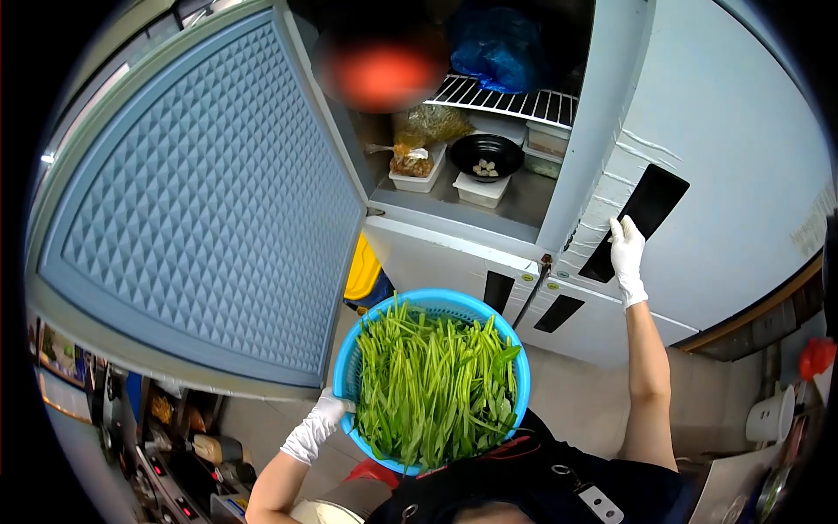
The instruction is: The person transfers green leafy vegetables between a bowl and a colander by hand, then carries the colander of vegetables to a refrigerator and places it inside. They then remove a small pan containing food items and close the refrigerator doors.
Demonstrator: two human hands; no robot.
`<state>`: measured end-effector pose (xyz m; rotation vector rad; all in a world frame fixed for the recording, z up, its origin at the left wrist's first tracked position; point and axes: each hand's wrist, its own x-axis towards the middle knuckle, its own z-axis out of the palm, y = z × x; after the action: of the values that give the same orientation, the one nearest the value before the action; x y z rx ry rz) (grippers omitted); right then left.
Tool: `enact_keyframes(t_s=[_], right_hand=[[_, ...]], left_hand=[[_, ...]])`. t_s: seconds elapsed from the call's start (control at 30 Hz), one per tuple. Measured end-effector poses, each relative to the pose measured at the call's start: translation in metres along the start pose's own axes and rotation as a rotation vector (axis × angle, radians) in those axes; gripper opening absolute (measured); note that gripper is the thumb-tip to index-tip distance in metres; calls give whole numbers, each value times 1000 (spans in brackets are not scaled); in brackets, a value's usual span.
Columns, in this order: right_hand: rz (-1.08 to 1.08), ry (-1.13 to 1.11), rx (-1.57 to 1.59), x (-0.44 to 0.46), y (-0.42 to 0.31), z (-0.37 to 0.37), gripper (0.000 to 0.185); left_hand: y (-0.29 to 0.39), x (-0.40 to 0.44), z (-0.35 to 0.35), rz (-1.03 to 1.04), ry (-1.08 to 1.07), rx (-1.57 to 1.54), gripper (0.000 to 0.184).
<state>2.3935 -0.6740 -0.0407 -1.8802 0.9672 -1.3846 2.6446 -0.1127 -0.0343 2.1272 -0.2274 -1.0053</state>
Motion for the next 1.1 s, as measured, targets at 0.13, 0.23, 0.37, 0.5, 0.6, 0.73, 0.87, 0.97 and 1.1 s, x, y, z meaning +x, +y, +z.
enact_keyframes(t_s=[0.13,0.23,0.37,0.5,0.6,0.73,0.87,0.97,1.1], right_hand=[[70,-26,61,-3,-1,13,20],[102,-95,39,-40,-22,-14,15],[232,-143,88,-104,-51,-64,18],[559,-136,220,-180,1,-138,17],[746,25,192,-236,11,-196,19],[970,262,95,-307,9,-254,23],[1203,514,11,-407,2,-291,26],[1371,641,-20,-469,-7,-298,29],[1609,716,-79,-529,-15,-282,34]], left_hand=[[-2,24,-29,4,-9,-41,29],[-3,40,-46,-6,-33,15,29],[-13,58,-62,-34,-73,-9,31],[-5,65,-64,-84,-51,5,33],[16,66,-56,-105,-53,62,32],[-6,100,-69,-76,-106,121,33],[23,95,-48,-97,-45,38,29],[27,101,-47,-202,-111,-4,34],[11,119,-47,-236,-113,63,46]])
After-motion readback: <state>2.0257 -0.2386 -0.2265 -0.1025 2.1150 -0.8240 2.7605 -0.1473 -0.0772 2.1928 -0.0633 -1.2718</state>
